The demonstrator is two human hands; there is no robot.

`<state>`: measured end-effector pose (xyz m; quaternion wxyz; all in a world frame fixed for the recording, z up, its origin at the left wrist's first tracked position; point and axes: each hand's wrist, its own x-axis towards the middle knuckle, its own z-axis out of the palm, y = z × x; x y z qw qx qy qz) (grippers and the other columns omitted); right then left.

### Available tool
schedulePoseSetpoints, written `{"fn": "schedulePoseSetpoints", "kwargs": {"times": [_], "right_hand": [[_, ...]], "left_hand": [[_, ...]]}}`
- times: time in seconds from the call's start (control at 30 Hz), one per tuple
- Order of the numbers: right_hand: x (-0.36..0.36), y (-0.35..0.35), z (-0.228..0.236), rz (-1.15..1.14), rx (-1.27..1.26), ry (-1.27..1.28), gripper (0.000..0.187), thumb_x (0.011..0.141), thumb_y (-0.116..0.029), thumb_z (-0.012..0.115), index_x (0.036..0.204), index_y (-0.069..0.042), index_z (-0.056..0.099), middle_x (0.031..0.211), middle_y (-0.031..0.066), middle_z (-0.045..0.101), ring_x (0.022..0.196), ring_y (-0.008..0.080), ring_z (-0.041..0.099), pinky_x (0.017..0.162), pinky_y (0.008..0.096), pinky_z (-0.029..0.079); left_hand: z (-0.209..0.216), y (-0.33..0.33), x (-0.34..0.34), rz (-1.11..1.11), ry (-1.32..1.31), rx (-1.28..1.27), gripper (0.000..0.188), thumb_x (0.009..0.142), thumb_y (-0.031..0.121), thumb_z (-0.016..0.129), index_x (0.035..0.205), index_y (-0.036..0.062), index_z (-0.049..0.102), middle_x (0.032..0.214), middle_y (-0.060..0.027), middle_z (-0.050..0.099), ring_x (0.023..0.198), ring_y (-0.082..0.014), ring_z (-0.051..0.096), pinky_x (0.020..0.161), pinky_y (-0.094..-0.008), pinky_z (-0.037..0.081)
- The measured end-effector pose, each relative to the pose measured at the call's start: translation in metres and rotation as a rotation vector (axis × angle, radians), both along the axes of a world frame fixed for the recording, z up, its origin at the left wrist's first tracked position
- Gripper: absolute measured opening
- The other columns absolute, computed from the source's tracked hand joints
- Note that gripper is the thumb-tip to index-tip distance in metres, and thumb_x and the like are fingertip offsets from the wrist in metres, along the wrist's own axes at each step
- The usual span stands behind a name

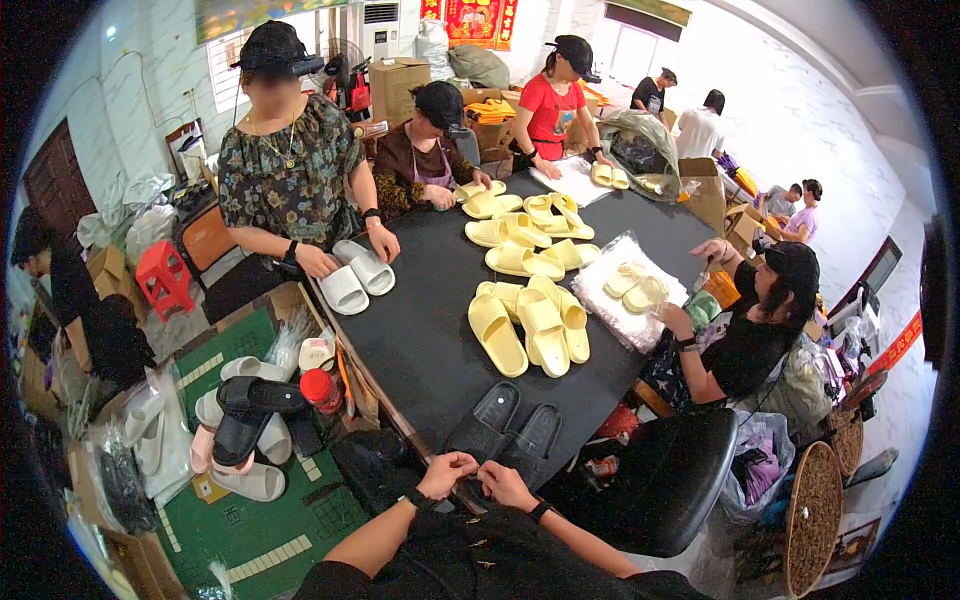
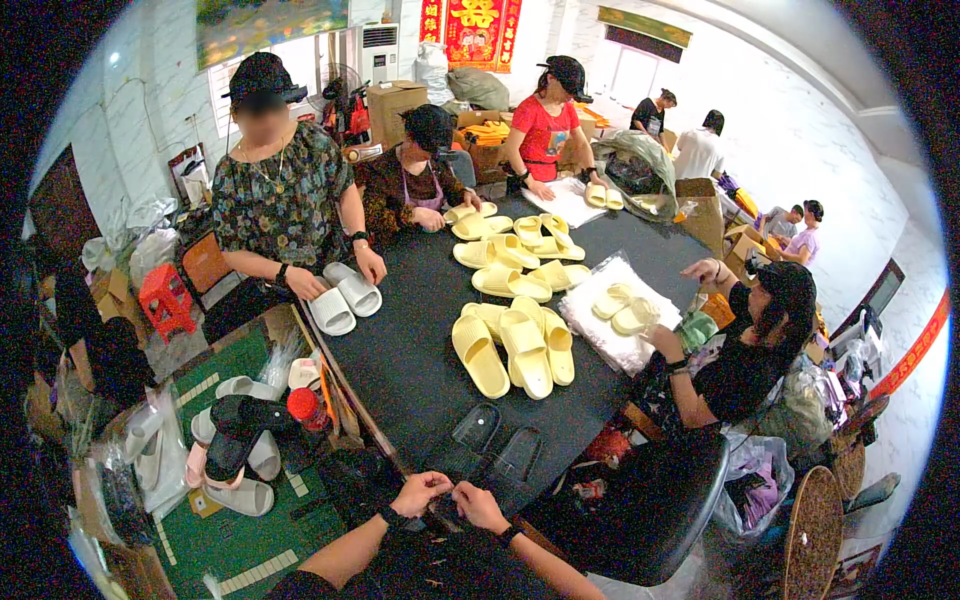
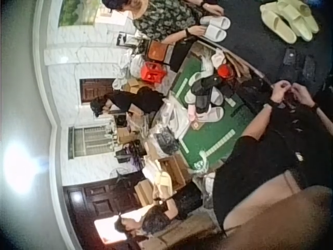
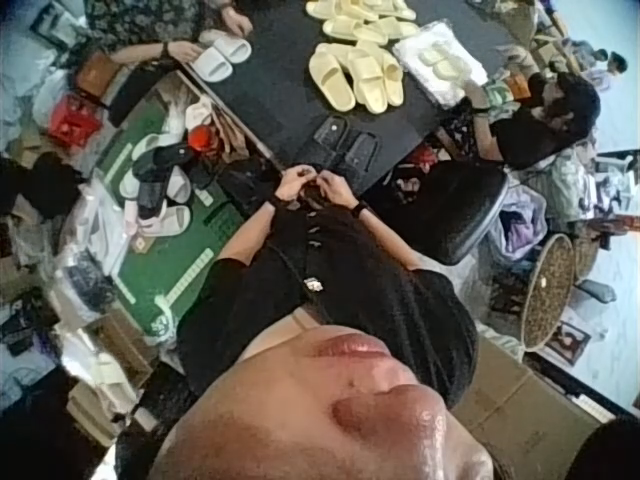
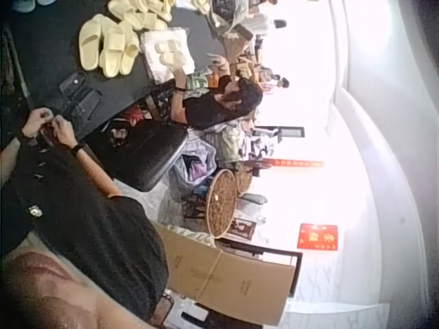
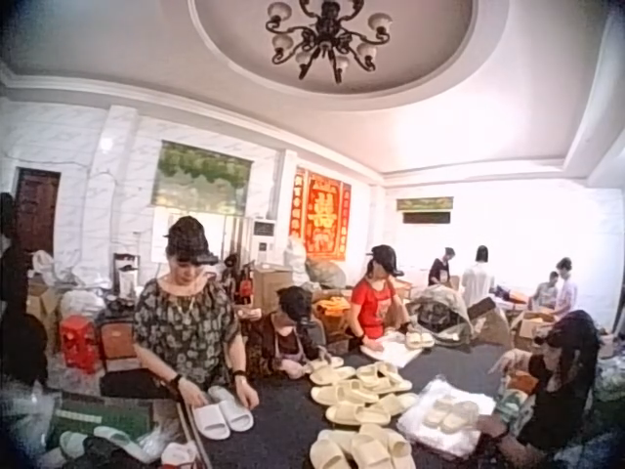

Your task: Checking and sorting yellow and black sandals in a production workshop.

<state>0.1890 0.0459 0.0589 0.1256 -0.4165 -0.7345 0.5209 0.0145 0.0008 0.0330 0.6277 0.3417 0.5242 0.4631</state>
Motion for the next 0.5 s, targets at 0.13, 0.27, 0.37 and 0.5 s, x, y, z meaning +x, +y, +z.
{"fn": "schedulePoseSetpoints", "kwargs": {"times": [0.13, 0.27, 0.37, 0.5], "right_hand": [[0.000, 0.000, 0.002, 0.008, -0.001, 0.001, 0.017, 0.093, -0.022, 0.048, 0.092, -0.006, 0.053, 0.062, 0.0069, 0.060, 0.057, 0.0207, 0.061, 0.055, 0.0337, 0.047], [-0.001, 0.001, 0.003, 0.013, -0.013, 0.006, 0.018, 0.093, -0.023, 0.048, 0.092, -0.006, 0.053, 0.063, 0.0069, 0.060, 0.057, 0.0212, 0.061, 0.055, 0.0342, 0.047], [-0.001, 0.001, 0.004, 0.016, -0.013, 0.007, 0.019, 0.093, -0.023, 0.048, 0.092, -0.006, 0.054, 0.062, 0.0074, 0.060, 0.057, 0.0218, 0.061, 0.055, 0.0345, 0.047], [-0.001, 0.001, 0.004, 0.031, 0.025, 0.000, 0.018, 0.093, -0.023, 0.048, 0.092, -0.006, 0.054, 0.062, 0.0081, 0.060, 0.057, 0.0225, 0.061, 0.055, 0.0349, 0.047]], "left_hand": [[0.015, -0.001, 0.002, 0.018, -0.012, -0.063, 0.015, 0.086, 0.015, 0.065, 0.095, 0.0030, 0.063, 0.087, -0.0004, 0.063, 0.079, -0.0078, 0.056, 0.072, -0.0239, 0.046], [-0.001, -0.001, 0.003, 0.061, -0.067, 0.022, 0.015, 0.087, 0.015, 0.064, 0.095, 0.0029, 0.063, 0.087, -0.0006, 0.063, 0.078, -0.0081, 0.055, 0.071, -0.0238, 0.046], [-0.002, 0.000, 0.004, 0.074, -0.090, 0.028, 0.015, 0.087, 0.015, 0.064, 0.095, 0.0032, 0.063, 0.087, -0.0005, 0.063, 0.078, -0.0082, 0.056, 0.071, -0.0237, 0.046], [0.001, 0.001, 0.004, 0.089, -0.137, -0.023, 0.016, 0.086, 0.017, 0.065, 0.094, 0.0034, 0.063, 0.085, -0.0002, 0.063, 0.077, -0.0083, 0.056, 0.070, -0.0234, 0.046]]}}
